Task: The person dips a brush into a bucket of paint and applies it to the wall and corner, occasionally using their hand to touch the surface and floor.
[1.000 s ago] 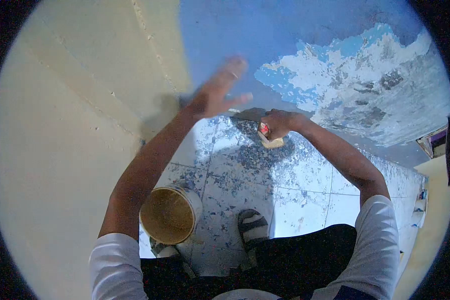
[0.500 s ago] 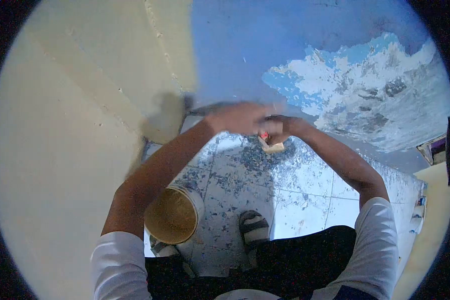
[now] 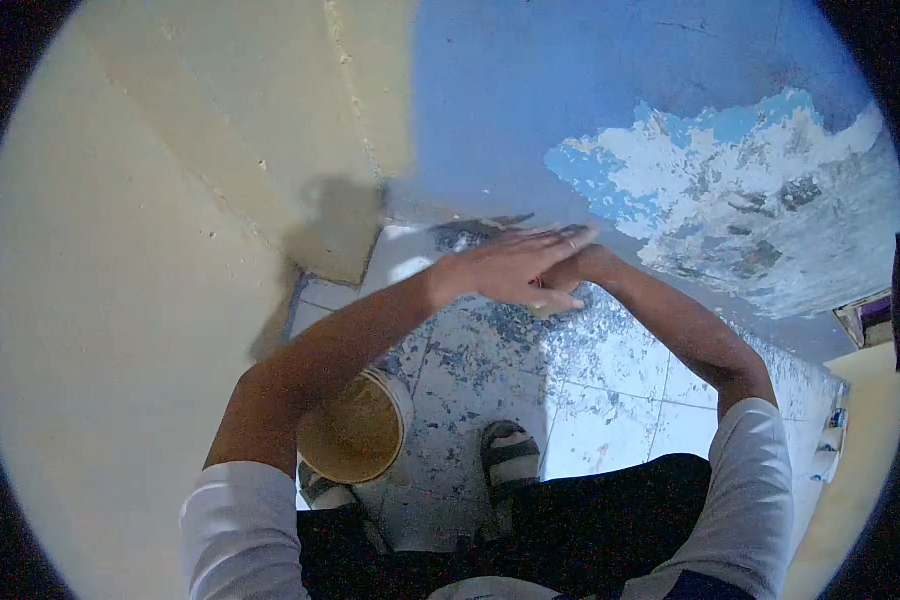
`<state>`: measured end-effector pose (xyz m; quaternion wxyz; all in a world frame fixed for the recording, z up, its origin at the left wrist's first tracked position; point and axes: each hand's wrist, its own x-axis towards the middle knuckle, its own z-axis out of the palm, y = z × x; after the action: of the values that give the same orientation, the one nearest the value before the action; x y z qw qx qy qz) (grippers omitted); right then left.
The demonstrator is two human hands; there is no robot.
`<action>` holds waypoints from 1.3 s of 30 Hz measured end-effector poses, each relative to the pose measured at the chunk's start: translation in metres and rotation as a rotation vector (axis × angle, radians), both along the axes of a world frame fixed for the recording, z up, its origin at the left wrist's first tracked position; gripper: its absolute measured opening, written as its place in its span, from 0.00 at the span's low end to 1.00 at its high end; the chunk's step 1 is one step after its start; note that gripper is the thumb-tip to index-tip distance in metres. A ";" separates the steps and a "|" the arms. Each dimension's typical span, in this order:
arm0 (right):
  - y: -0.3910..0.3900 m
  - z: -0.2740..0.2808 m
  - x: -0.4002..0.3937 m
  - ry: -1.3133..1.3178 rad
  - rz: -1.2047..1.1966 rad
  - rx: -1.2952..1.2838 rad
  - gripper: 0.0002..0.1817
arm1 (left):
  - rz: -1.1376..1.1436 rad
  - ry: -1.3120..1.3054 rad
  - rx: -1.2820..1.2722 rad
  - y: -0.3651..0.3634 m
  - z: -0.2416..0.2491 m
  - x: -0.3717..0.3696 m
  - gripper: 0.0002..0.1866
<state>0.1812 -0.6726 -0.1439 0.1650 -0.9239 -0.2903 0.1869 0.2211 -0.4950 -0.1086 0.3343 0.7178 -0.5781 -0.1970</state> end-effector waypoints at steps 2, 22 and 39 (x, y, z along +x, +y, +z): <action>-0.003 -0.003 -0.003 0.052 -0.016 0.114 0.26 | 0.060 -0.135 -0.103 0.003 0.013 -0.016 0.48; 0.119 0.062 0.006 0.485 0.418 0.170 0.10 | 0.169 0.059 -0.176 0.143 -0.007 0.062 0.29; 0.304 0.017 -0.052 0.140 0.884 0.241 0.07 | -0.110 -0.156 0.559 0.236 -0.136 0.051 0.29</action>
<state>0.1293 -0.3684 -0.1273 0.1948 -0.6707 -0.6643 0.2663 0.2719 -0.2590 -0.2451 0.0670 0.7628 -0.5634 -0.3103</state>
